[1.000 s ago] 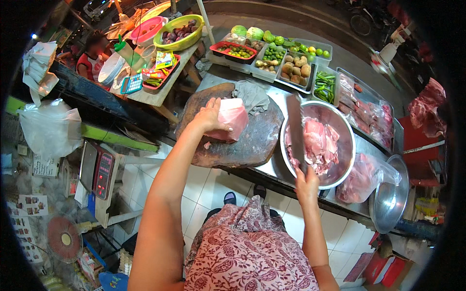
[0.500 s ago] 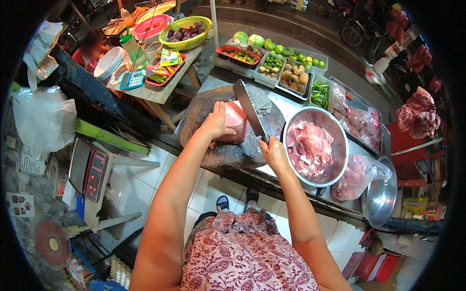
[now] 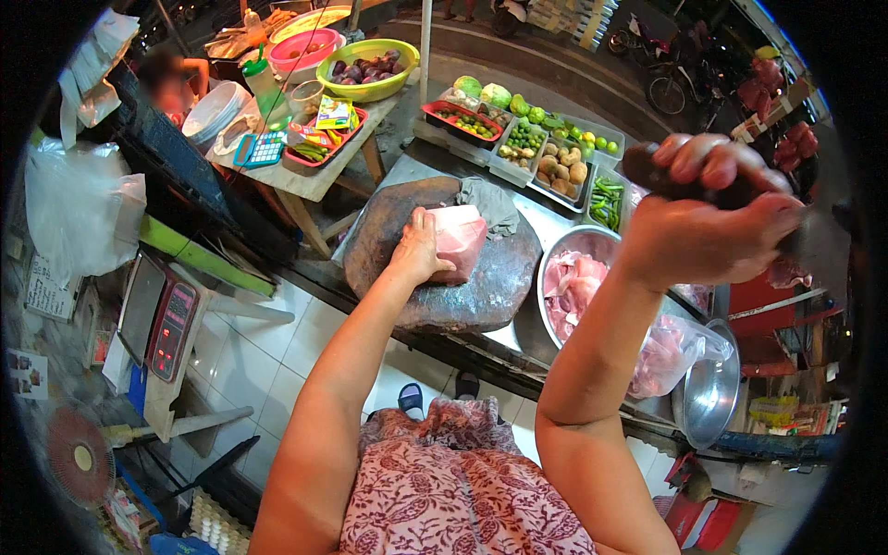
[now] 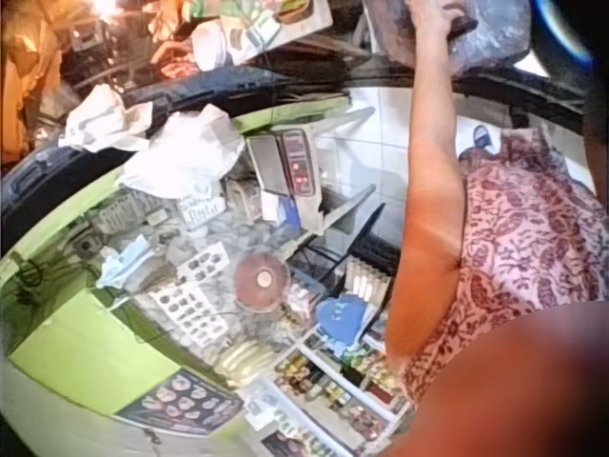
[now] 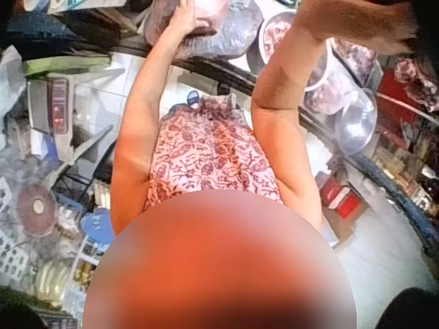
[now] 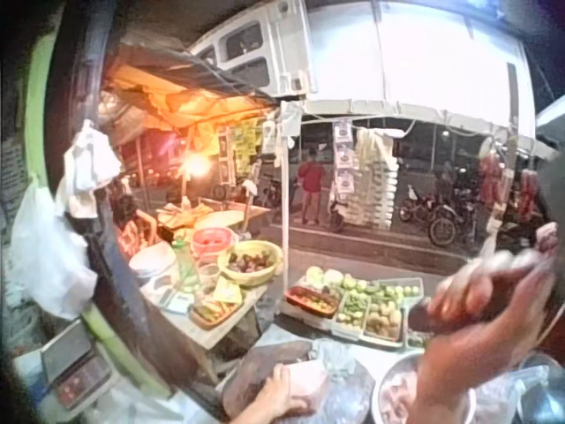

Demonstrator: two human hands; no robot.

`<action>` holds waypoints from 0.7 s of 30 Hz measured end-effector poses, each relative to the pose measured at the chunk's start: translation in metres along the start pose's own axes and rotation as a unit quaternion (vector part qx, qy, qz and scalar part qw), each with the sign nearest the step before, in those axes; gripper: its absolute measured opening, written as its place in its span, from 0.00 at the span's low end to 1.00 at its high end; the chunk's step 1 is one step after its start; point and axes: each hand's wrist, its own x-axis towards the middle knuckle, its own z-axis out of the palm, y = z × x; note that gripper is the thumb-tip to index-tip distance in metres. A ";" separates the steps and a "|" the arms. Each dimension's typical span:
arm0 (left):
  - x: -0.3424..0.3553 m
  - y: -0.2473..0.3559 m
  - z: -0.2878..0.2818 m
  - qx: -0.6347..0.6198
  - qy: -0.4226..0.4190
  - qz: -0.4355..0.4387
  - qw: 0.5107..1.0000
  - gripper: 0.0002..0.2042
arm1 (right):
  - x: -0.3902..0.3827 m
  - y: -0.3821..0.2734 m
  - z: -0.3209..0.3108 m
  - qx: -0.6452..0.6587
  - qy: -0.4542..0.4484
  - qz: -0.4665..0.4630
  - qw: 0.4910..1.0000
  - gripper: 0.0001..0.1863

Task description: The person cuts a large piece of pork belly into smaller portions using a cleaver on a wooden cutting board. They place the cut pieces into a metal bowl, weigh them on a digital scale, and then store the meat in a cooler.

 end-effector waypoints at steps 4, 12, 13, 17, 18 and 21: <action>-0.001 0.000 -0.006 0.006 0.006 0.017 1.000 0.48 | -0.155 0.042 -0.051 -0.469 -0.294 0.320 0.769 0.18; -0.005 0.000 -0.008 0.019 -0.020 0.033 0.999 0.46 | -0.265 0.105 -0.170 -0.419 -0.441 0.471 0.639 0.21; -0.007 0.000 -0.006 0.015 -0.026 0.032 0.999 0.45 | -0.263 0.102 -0.167 -0.410 -0.432 0.440 0.672 0.21; -0.004 -0.004 -0.002 0.039 -0.014 0.044 0.998 0.45 | -0.269 0.072 -0.155 -0.442 -0.384 0.426 0.690 0.19; -0.005 -0.004 -0.001 0.038 -0.017 0.038 0.998 0.45 | -0.263 0.068 -0.151 -0.421 -0.391 0.407 0.710 0.19; -0.003 -0.004 0.001 0.044 -0.021 0.031 0.998 0.45 | -0.214 0.059 -0.129 -0.412 -0.353 0.429 0.722 0.18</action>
